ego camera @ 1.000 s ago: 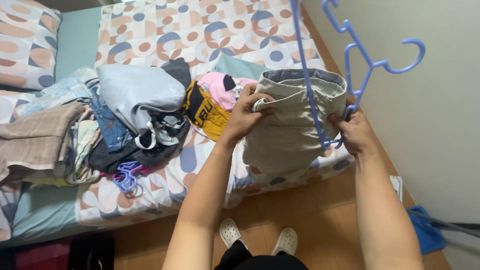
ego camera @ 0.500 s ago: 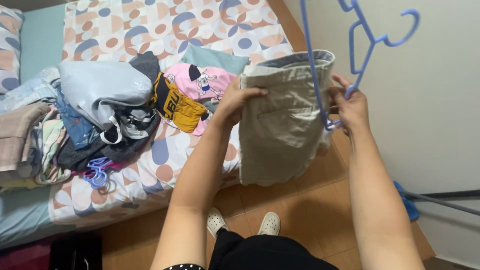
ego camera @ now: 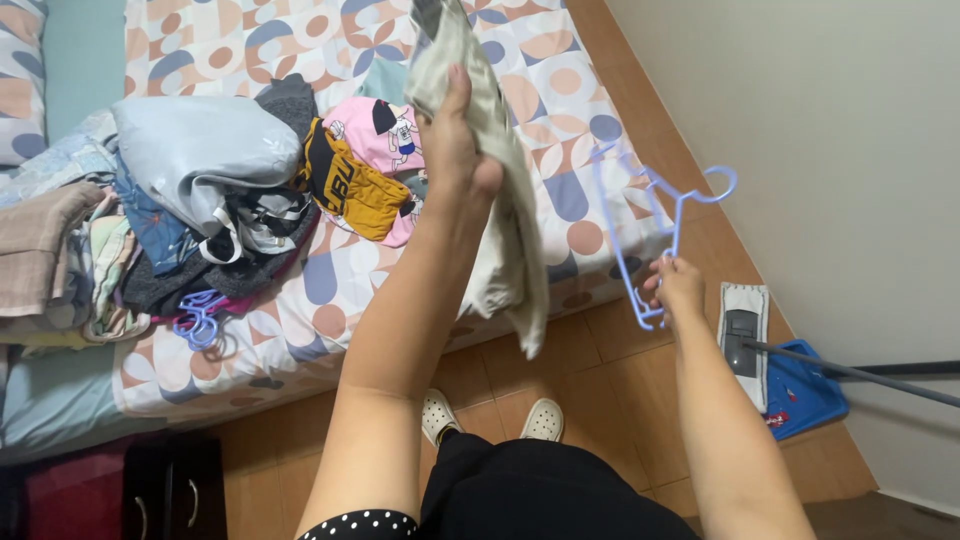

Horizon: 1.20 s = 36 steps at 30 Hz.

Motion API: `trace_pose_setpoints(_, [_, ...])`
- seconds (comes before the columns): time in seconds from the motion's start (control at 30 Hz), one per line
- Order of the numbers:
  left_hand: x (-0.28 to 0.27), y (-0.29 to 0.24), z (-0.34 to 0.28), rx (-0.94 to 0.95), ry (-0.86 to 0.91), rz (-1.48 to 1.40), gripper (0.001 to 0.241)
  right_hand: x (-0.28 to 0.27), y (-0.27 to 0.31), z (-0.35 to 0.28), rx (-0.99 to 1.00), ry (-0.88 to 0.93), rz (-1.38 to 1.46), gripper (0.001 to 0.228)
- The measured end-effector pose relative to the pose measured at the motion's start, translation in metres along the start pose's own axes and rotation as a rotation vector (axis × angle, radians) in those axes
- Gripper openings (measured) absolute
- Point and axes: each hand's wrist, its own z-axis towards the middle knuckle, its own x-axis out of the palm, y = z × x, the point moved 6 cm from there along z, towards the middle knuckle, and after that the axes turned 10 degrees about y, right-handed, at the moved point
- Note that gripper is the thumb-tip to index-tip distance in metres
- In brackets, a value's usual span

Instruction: The person is seen taking clothes from a bed, folding them, and putting them on hangers to be placed in a wardrobe.

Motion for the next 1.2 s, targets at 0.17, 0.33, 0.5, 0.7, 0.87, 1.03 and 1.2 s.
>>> trace_pose_setpoints(0.17, [0.054,-0.018,0.015,0.163,0.148,-0.201,0.049,0.035,-0.089,0.025,0.171,0.062,-0.007,0.023])
trace_pose_setpoints(0.33, [0.069,-0.002,0.023,0.121,0.250,-0.430,0.039,0.071,-0.129,0.041,0.322,0.269,0.278,0.017])
trace_pose_setpoints(0.5, [0.044,-0.037,-0.031,0.015,0.421,-0.488,0.054,0.072,-0.076,0.059,0.283,0.432,0.862,0.010])
trace_pose_setpoints(0.7, [-0.044,-0.052,-0.026,-0.098,0.183,-0.427,0.050,0.051,0.010,0.019,0.162,0.225,0.901,0.015])
trace_pose_setpoints(0.87, [-0.058,-0.070,-0.018,0.030,0.200,-0.365,0.050,0.067,0.036,-0.007,0.092,0.099,0.563,0.014])
trace_pose_setpoints(1.03, [-0.028,-0.070,-0.018,0.049,0.323,-0.345,0.046,0.078,0.065,-0.005,-0.103,0.056,0.024,0.022])
trace_pose_setpoints(1.2, [0.001,-0.051,-0.014,0.026,0.365,-0.336,0.040,0.092,0.066,0.003,-0.149,0.139,-0.322,0.021])
